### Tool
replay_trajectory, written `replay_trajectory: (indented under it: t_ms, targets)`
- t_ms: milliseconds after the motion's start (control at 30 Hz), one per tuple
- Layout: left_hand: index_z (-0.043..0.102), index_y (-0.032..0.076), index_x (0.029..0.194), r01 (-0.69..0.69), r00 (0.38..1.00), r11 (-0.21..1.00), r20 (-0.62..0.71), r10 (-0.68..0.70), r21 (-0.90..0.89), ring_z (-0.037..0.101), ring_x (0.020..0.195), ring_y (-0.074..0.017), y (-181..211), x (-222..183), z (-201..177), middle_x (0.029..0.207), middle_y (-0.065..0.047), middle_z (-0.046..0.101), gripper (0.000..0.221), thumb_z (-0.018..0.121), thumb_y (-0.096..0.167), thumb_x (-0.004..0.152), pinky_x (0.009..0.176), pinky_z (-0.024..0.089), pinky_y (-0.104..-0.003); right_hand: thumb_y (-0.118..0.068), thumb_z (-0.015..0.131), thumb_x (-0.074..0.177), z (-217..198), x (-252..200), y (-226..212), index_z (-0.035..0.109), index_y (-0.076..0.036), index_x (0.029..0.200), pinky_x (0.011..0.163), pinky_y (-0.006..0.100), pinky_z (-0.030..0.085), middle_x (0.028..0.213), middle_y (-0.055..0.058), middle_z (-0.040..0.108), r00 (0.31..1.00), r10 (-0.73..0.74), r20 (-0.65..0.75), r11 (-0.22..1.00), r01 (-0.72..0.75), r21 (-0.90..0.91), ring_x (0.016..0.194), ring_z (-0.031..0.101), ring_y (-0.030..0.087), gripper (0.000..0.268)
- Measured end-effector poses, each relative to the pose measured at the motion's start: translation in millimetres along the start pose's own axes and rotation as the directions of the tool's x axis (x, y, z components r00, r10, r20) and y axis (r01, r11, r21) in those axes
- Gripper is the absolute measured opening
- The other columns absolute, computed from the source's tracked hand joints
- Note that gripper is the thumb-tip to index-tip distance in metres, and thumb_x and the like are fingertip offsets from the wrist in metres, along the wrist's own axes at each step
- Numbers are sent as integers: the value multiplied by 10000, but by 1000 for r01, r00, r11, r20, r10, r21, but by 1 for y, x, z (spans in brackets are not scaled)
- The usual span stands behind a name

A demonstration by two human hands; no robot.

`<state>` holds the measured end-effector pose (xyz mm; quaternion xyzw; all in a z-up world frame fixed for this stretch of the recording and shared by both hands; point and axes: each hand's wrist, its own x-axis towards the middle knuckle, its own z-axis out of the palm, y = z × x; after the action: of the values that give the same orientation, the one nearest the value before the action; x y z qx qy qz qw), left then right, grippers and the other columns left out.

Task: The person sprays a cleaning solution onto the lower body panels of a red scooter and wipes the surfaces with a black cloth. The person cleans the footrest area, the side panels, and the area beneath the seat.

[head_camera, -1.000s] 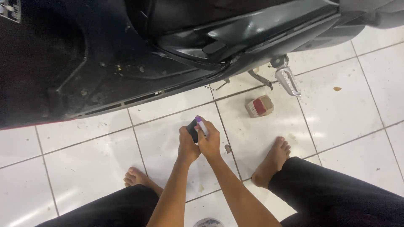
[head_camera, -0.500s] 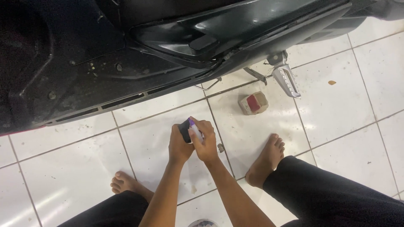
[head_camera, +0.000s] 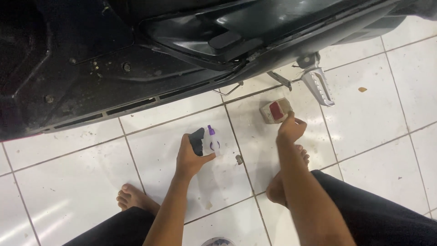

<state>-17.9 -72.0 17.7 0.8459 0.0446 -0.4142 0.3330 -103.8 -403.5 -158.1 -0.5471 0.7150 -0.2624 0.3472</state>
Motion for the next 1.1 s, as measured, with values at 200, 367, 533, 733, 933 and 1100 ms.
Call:
replay_trajectory:
  t_ms: [200,367,533,733,933,1100]
  targets:
    - [453,128,1246,-13,1000,1000,3,13,-7,545,1362,-279,-55,36,9,1284,-66,608,618,840,196,768,1113,540,-453,-282,614,1003,-1,26,3,549,15,1343,554,276,619,802,105,723,890,-44,454,983,120,-140,619,731,176,457]
    - [472,137,1235,0,999,996,-48,-4,-88,588,1304,-287,-61,41,9,1230,-80,632,576,792,158,757,1031,562,-442,-180,515,1040,-5,22,4,589,23,1284,589,259,603,827,120,747,865,-105,490,957,222,-187,649,746,167,326]
    - [499,112,1234,-15,991,994,-134,0,-113,684,1098,-291,-67,57,21,1078,-103,640,511,762,167,798,854,586,-464,-77,540,1016,-10,0,-22,596,122,1270,574,286,614,865,221,736,827,-207,522,915,353,-196,669,748,219,328]
    - [564,99,1138,5,965,966,-253,-72,-257,715,899,-261,-79,62,9,942,-96,663,357,741,226,855,740,588,-417,-34,476,1005,15,-40,-56,640,124,1247,618,351,597,838,213,733,630,-346,695,825,558,-94,696,739,254,332]
    - [574,82,987,-12,902,898,-392,-180,-440,701,713,-181,-73,66,-7,801,-78,666,483,872,397,775,620,563,-342,-56,522,933,51,-104,-77,769,-37,1037,791,387,561,712,184,720,351,-336,874,790,610,59,711,726,291,268]
    - [574,102,954,-29,936,853,-313,-159,-520,706,736,-162,-52,53,-26,808,-60,674,609,934,511,683,647,551,-346,-120,533,979,86,-138,-69,770,-92,1039,808,428,578,746,87,731,125,-225,966,669,741,60,732,724,235,246]
